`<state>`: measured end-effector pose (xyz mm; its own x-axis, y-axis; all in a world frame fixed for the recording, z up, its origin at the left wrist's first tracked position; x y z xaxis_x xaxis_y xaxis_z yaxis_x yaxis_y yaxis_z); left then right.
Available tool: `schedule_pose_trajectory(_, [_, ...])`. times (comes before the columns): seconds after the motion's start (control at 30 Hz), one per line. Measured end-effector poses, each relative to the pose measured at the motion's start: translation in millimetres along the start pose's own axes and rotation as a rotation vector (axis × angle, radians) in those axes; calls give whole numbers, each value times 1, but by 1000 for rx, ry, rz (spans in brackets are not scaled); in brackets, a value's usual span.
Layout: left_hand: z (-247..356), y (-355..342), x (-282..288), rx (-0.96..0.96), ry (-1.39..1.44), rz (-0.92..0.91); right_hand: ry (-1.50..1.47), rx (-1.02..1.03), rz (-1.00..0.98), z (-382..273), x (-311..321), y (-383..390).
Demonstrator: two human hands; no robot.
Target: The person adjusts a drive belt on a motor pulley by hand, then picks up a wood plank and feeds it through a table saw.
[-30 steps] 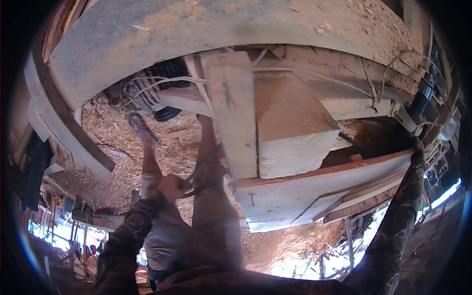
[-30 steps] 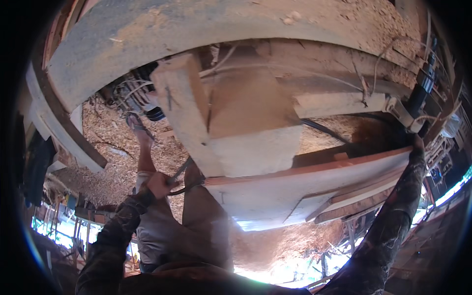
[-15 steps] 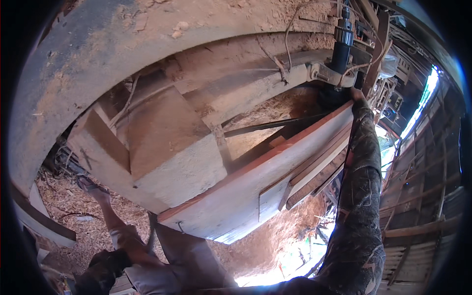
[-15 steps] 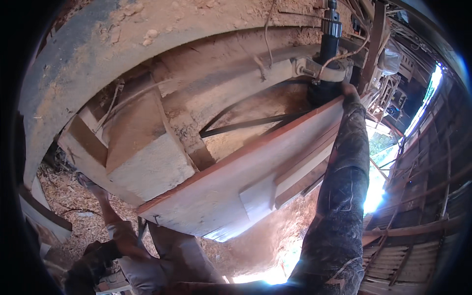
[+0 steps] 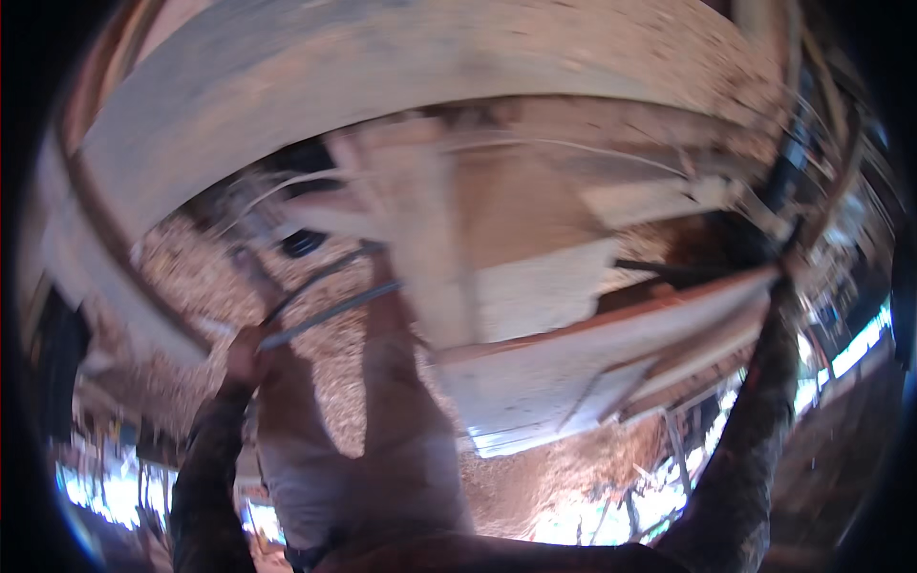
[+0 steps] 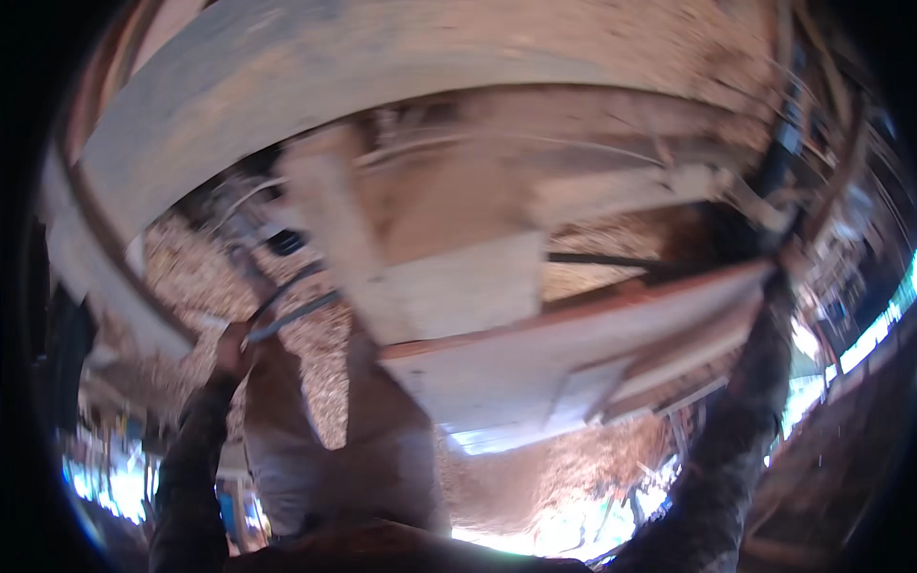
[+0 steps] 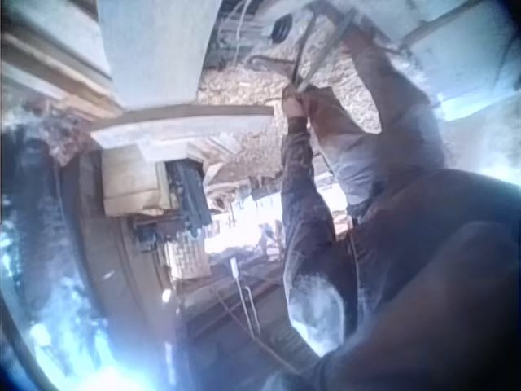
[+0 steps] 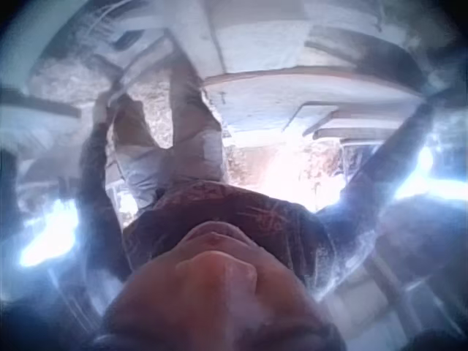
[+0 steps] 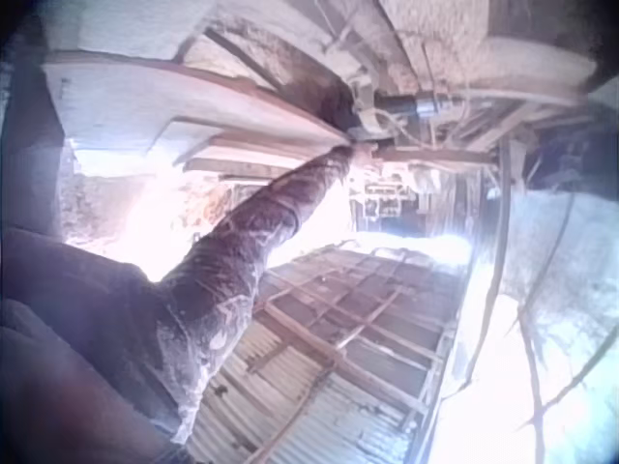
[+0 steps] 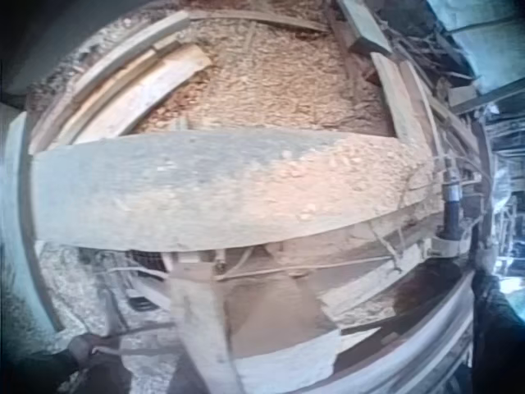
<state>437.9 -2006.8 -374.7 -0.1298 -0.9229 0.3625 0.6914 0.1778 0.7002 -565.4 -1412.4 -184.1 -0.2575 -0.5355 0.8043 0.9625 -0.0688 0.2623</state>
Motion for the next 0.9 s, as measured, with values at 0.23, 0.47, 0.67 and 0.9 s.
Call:
schedule_pose_trajectory(0.23, [-63, -20, -16, 322, 123, 124, -661, 277, 151, -164, 88, 228])
schedule_pose_trajectory(0.47, [-113, -51, -33, 314, 87, 243, -920, 593, -603, -334, 137, 617])
schedule_pose_trajectory(0.67, [-159, -69, -52, 372, -193, 91, -537, 1129, -888, -378, 5, 889])
schedule_pose_trajectory(0.9, [-174, -78, -72, 332, -487, -47, -186, 1325, -1066, -411, -35, 1016])
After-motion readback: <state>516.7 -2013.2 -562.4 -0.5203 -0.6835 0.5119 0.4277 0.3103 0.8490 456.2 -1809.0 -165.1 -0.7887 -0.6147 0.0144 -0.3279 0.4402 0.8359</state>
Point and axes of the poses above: each hand's wrist, its own y-axis away from the middle knuckle, its own x-axis out of the back of the hand, z = x × y, the point moved 8 cm from there along -y, towards the middle knuckle, and after that the axes turned 3 degrees about -z, right-handed, at the moved point
